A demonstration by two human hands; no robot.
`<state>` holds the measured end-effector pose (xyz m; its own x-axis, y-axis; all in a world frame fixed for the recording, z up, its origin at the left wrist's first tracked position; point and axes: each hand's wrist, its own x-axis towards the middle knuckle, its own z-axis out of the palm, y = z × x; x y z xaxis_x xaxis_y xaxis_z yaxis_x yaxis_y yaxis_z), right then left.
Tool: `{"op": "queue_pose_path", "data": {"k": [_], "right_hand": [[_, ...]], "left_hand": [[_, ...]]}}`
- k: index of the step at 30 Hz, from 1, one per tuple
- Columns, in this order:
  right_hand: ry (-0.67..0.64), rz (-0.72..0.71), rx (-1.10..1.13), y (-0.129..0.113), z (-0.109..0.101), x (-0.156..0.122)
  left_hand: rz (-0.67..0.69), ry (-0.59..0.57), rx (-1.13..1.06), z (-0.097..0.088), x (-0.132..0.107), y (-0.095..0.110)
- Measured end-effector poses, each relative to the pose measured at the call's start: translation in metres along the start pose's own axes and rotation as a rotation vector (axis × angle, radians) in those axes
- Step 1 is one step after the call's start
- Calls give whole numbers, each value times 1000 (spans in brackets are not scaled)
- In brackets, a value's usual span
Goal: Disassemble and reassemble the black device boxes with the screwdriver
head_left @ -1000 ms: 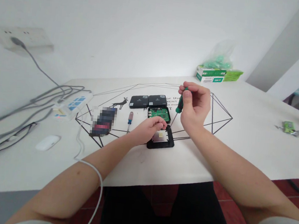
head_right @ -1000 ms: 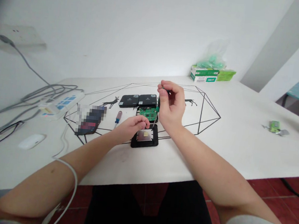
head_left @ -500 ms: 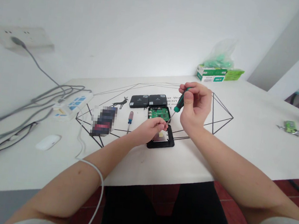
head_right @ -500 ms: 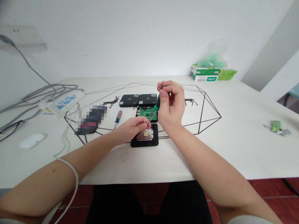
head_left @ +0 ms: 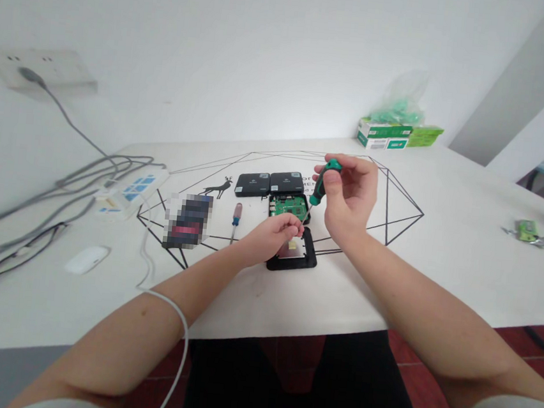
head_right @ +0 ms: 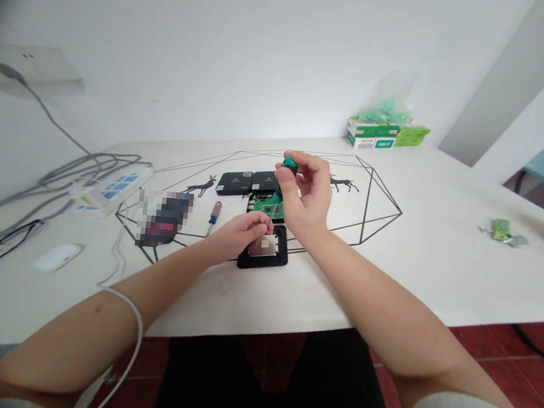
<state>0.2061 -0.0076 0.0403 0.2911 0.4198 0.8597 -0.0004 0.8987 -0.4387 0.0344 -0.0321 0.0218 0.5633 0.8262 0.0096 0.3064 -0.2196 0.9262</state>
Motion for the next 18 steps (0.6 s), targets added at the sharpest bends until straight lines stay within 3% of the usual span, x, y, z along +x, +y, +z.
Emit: {"op": "queue_pose_path", "data": {"k": [4,10,18], "right_hand": [[-32,-40,-19,-4,0,-4],[-29,-191,-241,-6,0,-3],[-151,-248,-341,-5,4,-13]], "left_hand": [[-16,-33,21,4,-2,3],[26,-63,30,8,-2,-1],[210,-107,412,6,0,-4]]}}
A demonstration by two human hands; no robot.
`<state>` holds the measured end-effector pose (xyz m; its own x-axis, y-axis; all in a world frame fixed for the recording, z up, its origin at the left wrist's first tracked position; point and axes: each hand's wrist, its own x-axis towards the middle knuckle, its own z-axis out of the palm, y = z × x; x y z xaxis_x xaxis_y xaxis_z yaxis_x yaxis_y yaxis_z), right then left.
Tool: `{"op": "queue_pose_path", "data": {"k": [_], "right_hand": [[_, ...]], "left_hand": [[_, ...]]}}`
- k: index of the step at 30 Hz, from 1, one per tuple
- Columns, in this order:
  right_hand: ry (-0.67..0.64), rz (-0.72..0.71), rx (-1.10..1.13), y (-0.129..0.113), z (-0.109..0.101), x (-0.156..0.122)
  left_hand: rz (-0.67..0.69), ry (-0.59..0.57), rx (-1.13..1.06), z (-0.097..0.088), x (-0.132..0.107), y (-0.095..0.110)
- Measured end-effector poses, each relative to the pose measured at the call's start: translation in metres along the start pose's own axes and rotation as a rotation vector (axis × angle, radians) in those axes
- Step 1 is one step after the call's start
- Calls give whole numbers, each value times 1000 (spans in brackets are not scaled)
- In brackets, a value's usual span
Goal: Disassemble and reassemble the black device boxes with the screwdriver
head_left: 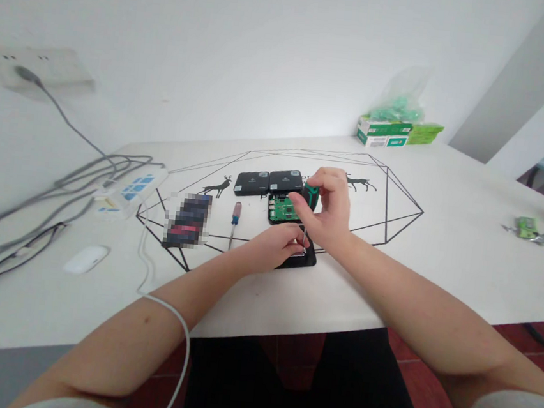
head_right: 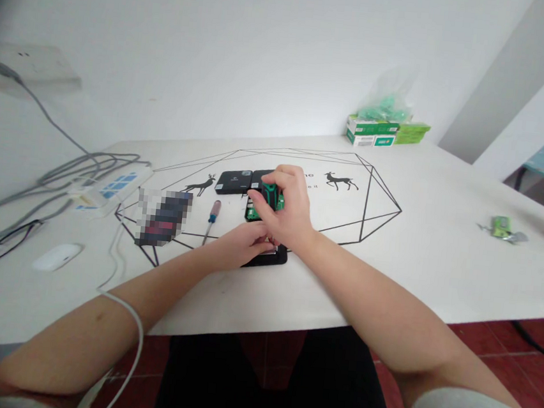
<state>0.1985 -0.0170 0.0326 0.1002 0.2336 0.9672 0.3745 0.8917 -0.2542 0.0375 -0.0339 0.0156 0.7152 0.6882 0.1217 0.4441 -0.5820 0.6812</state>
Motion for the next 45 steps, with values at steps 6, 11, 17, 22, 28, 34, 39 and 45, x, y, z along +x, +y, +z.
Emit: {"op": "queue_pose_path", "data": {"k": [6,11,17,22,28,34,39,45], "right_hand": [[-78,-85,1,-5,-2,0],[-195,-93,106,-5,-8,1],[-190,-106,100,-5,-8,-1],[-112,-136,84,-4,-5,0],[-103,62,176,-8,2,-11],[-114,117,204,-11,5,-14],[-155,63,271,-10,0,-10],[-85,-67,119,-13,-3,0]], "left_hand": [[151,16,88,6,1,-11],[206,38,121,7,0,-13],[221,45,164,9,0,-13],[216,36,150,9,0,-14],[237,45,145,8,0,-16],[215,37,121,6,-2,-15],[252,72,109,0,0,-16],[53,336,361,-19,4,-29]]}}
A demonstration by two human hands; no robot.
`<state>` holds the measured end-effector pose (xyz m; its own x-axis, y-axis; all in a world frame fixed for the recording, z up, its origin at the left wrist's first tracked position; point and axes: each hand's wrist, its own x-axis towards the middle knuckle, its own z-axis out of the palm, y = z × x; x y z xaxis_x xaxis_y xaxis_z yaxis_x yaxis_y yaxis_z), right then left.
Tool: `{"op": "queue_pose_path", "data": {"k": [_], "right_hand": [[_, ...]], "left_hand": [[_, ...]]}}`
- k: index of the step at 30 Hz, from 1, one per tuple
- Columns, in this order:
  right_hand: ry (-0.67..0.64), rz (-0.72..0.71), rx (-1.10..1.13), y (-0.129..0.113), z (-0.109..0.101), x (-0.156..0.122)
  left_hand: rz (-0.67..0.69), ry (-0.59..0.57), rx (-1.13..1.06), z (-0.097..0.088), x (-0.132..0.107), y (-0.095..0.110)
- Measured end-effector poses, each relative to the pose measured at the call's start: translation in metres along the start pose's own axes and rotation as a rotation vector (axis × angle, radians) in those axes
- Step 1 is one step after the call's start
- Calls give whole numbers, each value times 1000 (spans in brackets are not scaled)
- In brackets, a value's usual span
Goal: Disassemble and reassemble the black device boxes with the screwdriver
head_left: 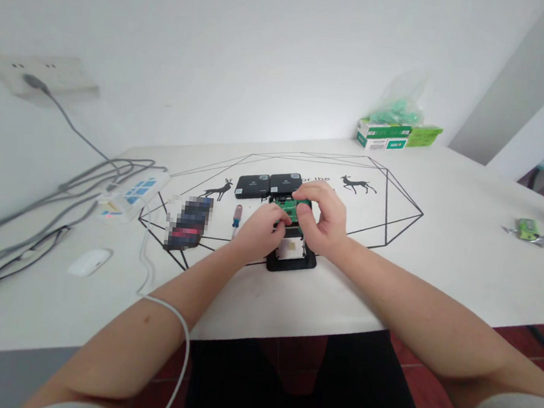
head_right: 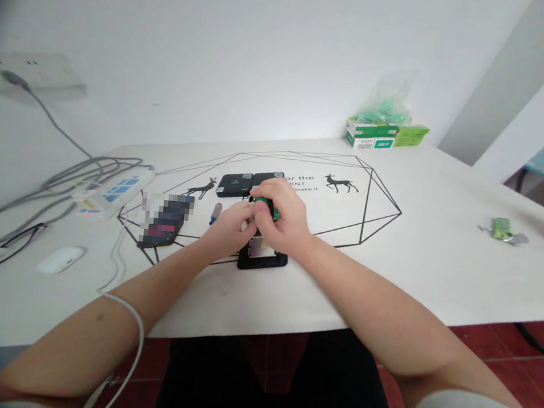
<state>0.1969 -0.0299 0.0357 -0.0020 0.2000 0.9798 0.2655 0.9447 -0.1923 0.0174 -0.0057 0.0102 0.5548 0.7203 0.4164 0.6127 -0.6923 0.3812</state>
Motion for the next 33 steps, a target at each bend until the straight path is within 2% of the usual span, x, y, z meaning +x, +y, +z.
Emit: {"op": "queue_pose_path", "data": {"k": [2,5,8,12,20,27,30,33], "right_hand": [[20,-19,-38,-1,1,2],[46,-19,-60,-2,4,1],[44,-2,-41,-3,4,-1],[19,57,32,-3,0,-3],[50,253,187,8,6,-9],[60,417,226,4,12,-10],[57,395,177,-1,9,-7],[40,286,118,-5,5,-4]], "left_hand": [[-110,61,130,-6,3,-9],[-231,92,259,-13,5,-24],[-331,80,382,-16,5,-36],[-413,-1,561,-17,5,-43],[-406,-153,633,-8,7,-41],[-363,-173,648,-2,6,-42],[-347,-158,647,-2,5,-43],[-337,-156,635,-2,6,-43]]}}
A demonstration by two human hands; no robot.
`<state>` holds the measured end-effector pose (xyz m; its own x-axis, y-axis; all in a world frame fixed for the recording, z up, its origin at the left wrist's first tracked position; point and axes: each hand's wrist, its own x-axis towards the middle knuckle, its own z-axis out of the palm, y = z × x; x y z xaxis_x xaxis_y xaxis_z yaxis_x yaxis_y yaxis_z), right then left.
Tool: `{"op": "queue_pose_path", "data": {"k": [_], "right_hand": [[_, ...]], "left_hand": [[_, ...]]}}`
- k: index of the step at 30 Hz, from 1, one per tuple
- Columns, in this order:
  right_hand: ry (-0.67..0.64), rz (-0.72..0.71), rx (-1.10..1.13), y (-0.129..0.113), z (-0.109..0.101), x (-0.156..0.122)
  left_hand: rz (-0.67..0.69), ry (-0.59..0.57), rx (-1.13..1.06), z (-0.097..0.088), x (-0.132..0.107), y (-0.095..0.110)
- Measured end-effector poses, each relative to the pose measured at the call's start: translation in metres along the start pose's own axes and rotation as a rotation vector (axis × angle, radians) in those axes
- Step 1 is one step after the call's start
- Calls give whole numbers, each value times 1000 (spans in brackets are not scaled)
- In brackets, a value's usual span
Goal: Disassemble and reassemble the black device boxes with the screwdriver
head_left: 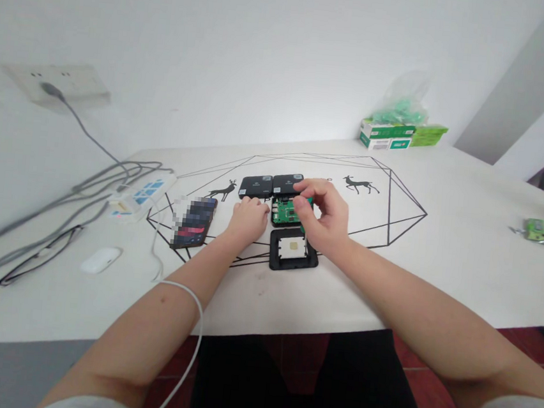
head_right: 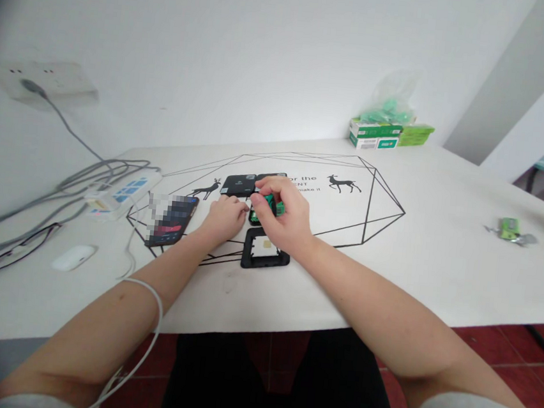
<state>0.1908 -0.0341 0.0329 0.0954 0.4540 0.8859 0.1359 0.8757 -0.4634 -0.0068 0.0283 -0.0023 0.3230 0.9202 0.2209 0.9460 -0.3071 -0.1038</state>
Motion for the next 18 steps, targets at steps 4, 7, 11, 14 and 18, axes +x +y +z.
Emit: {"op": "queue_pose_path", "data": {"k": [4,7,11,14,18], "right_hand": [[-30,-75,-35,-2,-3,3],[-26,-91,-33,-1,-5,4],[-36,-131,-40,0,-6,5],[-46,-129,-85,-1,-5,5],[-48,-136,-124,-1,-2,5]], "left_hand": [[6,-12,-7,-1,1,0],[9,-18,-2,-3,1,1],[21,-19,14,-5,1,1],[24,-22,13,-6,1,1],[23,-33,15,-7,0,3]]}}
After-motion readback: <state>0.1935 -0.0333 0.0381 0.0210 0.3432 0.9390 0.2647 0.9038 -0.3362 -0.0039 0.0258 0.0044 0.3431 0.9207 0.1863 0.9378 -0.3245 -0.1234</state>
